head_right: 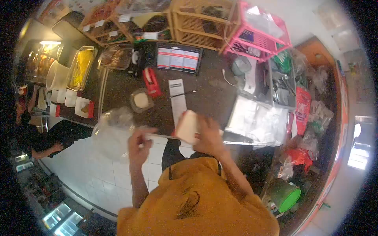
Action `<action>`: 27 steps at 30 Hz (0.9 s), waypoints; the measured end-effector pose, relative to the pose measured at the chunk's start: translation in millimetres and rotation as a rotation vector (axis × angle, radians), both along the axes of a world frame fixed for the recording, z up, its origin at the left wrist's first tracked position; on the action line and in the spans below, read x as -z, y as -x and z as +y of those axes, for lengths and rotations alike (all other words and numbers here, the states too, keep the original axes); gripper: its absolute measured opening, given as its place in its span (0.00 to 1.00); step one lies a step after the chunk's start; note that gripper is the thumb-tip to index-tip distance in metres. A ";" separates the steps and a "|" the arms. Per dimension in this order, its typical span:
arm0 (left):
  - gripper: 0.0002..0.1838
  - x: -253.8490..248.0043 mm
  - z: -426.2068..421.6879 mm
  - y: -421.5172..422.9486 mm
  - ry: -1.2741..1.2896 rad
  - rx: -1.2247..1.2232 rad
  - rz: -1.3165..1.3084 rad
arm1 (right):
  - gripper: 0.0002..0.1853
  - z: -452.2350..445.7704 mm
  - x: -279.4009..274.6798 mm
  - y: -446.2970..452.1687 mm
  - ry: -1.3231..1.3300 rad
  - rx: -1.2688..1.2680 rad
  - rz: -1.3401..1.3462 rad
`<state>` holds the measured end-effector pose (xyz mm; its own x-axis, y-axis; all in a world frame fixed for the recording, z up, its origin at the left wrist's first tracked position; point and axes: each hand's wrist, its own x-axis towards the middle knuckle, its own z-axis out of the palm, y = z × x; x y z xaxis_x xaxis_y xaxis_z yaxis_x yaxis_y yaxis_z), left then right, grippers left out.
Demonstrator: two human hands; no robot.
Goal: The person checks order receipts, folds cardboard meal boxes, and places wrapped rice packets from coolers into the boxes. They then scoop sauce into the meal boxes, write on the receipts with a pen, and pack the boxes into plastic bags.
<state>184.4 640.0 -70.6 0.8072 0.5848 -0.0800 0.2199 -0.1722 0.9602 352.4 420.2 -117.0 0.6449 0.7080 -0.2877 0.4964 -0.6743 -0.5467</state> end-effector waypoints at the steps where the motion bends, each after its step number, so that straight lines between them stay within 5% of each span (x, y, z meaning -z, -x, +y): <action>1: 0.19 5.1 -27.1 -23.8 0.164 0.154 -0.056 | 0.60 -42.1 -5.8 -12.4 0.003 0.028 -0.067; 2: 0.18 7.7 -50.4 -47.0 0.184 0.343 -0.108 | 0.60 -80.3 -16.6 -22.4 0.005 0.063 -0.129; 3: 0.18 -10.2 -80.1 -70.8 0.484 0.416 -0.108 | 0.60 -113.4 -36.5 -32.0 0.024 0.126 -0.086; 6: 0.18 -25.4 -138.0 -114.6 0.750 0.428 -0.117 | 0.58 -195.0 -111.1 -55.2 0.076 0.199 -0.091; 10: 0.14 37.3 -166.3 -149.8 0.542 0.307 -0.055 | 0.57 -231.7 -185.0 -70.0 0.020 -0.001 -0.164; 13: 0.10 92.9 -189.2 -157.5 0.860 0.188 -0.008 | 0.50 -209.0 -159.8 -79.4 -0.255 -0.168 -0.148; 16: 0.19 49.5 -232.0 -178.1 -0.234 0.462 0.179 | 0.43 -157.6 -73.2 -104.2 -0.656 -0.332 -0.031; 19: 0.19 190.5 -202.0 -140.9 0.059 0.116 -0.106 | 0.44 -152.3 42.3 -120.1 -0.524 -0.328 -0.144; 20: 0.14 196.7 -192.6 -140.2 0.819 -0.247 -0.259 | 0.45 -160.2 63.1 -126.9 -0.407 -0.306 -0.202; 21: 0.09 164.3 -195.5 -147.5 0.804 -0.362 -0.220 | 0.46 -165.4 81.2 -130.3 -0.254 -0.270 -0.247; 22: 0.11 198.9 -196.8 -130.7 0.815 -0.389 -0.248 | 0.47 -170.1 90.8 -130.6 -0.098 -0.237 -0.287; 27: 0.12 180.7 -239.6 -106.9 0.234 0.019 -0.130 | 0.48 -137.3 95.5 -122.3 -0.102 -0.414 -0.032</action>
